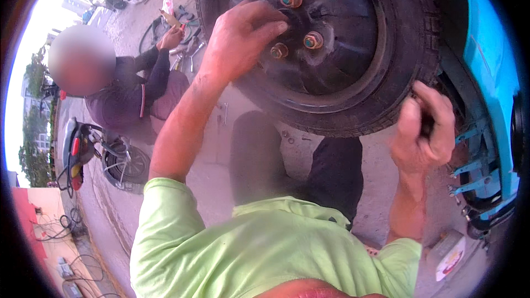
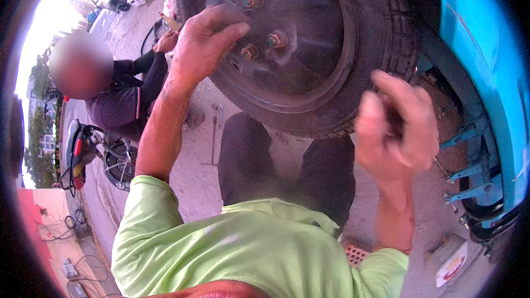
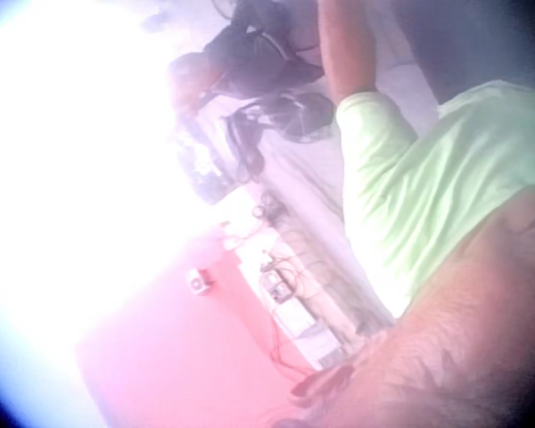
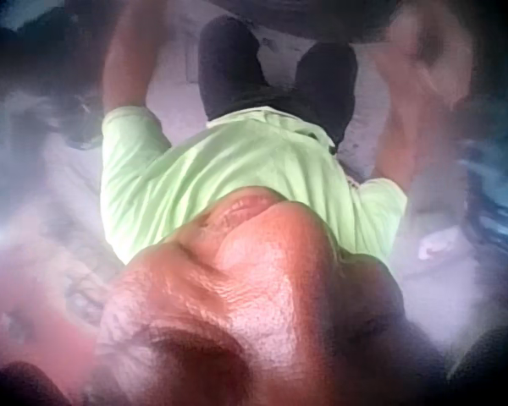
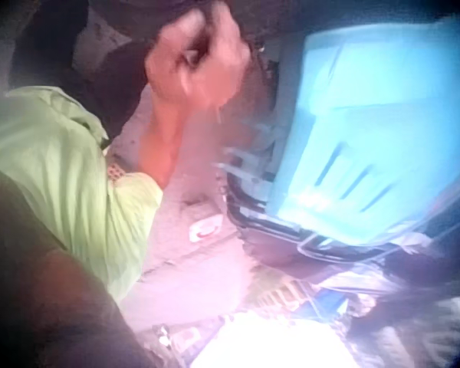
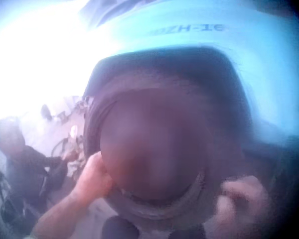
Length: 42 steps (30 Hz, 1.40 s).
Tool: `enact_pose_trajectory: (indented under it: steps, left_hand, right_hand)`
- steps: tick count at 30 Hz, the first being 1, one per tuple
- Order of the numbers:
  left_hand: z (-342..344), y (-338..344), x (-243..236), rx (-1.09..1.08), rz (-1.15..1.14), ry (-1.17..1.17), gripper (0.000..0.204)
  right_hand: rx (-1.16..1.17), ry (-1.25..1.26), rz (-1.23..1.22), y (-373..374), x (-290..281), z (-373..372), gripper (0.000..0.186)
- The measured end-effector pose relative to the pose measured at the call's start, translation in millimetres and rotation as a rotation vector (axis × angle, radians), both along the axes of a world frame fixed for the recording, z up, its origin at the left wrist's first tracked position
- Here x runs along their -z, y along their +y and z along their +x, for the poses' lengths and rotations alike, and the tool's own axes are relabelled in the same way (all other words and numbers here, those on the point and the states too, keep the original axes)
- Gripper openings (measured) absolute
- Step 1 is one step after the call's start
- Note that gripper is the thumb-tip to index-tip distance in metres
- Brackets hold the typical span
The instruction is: The person removes a wheel from a vehicle, cleans the axle and brake area, and then reattaches the wheel by hand and using a hammer to secure the lug nuts.
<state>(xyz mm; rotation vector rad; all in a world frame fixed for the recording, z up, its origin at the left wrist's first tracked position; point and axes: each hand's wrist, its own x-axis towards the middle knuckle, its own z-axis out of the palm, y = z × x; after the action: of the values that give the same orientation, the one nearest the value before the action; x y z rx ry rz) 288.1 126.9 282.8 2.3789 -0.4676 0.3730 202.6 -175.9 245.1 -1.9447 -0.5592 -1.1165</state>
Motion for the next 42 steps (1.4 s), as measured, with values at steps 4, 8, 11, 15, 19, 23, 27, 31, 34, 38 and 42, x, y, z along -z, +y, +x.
enact_pose_trajectory:
  steps: [4,8,11,15,19,23,27,31,34,38,42]
  left_hand:
    - [-1.2,-14.2,-10.2,0.024,-0.055,0.024,0.022]
    - [0.8,-5.2,-3.9,0.017,-0.081,0.02,0.025]
    - [-2.6,0.7,1.9,0.02,-0.129,0.005,0.026]
    - [-5.6,4.4,15.2,0.033,-0.232,-0.052,0.027]
    - [-22.7,23.7,23.9,0.021,-0.229,-0.159,0.026]
    - [-40.3,77.4,86.0,-0.155,-0.596,0.062,0.025]
    - [-73.5,160.1,193.6,-0.445,-0.686,0.31,0.029]
    - [-124.9,204.8,294.6,-0.724,-0.806,0.517,0.028]
    - [-173.1,241.9,373.8,-0.918,-0.827,0.723,0.026]
    - [-250.3,280.3,474.9,-1.086,-0.638,1.052,0.024]
    - [-282.1,278.1,520.8,-1.114,-0.565,1.16,0.02]
  right_hand:
    - [0.101,0.249,0.449,-20.0,44.6,1.7,0.052]
    - [0.082,0.325,0.439,-27.0,57.7,22.1,0.087]
    - [0.1,0.433,0.307,-35.1,68.4,23.6,0.082]
    - [0.013,0.539,0.299,-33.7,72.0,21.9,0.086]
    - [0.049,0.544,0.267,-33.4,66.1,20.3,0.089]
    - [0.041,0.601,0.25,-33.9,58.6,17.0,0.093]
    - [0.355,0.523,0.212,-12.5,35.1,-0.9,0.073]
    - [0.282,0.147,0.117,2.7,14.7,-30.0,0.043]
    - [0.032,0.174,-0.153,35.1,-12.1,-13.5,0.032]
    - [-0.057,0.209,-0.513,91.9,-40.5,29.9,0.032]
    - [0.078,0.299,-0.705,119.3,-37.8,50.0,0.033]
